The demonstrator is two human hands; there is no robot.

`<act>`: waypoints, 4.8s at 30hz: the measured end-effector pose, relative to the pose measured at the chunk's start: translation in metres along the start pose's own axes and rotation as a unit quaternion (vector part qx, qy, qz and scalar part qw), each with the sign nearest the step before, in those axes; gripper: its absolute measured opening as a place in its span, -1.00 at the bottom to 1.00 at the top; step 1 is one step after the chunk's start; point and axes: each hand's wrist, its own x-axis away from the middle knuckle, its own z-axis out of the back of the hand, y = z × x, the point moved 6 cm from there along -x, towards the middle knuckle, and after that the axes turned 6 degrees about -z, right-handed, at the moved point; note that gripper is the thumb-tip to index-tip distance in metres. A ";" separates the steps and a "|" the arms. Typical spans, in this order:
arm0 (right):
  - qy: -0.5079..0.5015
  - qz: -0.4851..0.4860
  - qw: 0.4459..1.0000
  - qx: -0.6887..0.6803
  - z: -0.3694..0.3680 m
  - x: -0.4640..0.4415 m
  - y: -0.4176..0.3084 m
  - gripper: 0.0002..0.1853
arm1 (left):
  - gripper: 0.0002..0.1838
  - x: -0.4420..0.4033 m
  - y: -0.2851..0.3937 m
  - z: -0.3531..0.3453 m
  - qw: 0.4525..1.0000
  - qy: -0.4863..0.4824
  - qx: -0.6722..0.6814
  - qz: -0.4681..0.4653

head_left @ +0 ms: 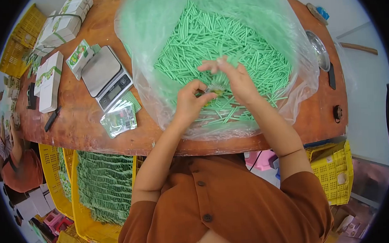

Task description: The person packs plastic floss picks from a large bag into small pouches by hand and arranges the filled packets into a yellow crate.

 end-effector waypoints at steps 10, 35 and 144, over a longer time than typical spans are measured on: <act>-0.006 0.033 0.744 0.667 0.047 0.018 -0.043 -0.83 | -0.81 0.037 0.115 0.057 0.911 -0.001 -0.329 -0.249; -0.007 -0.037 0.998 0.052 -0.012 0.015 -0.011 -0.71 | -0.63 0.017 0.033 0.003 0.978 -0.073 -0.191 -0.028; -0.145 0.286 0.765 0.559 -0.137 -0.001 -0.103 -0.77 | -0.54 0.012 0.076 0.065 0.773 0.056 0.631 -0.042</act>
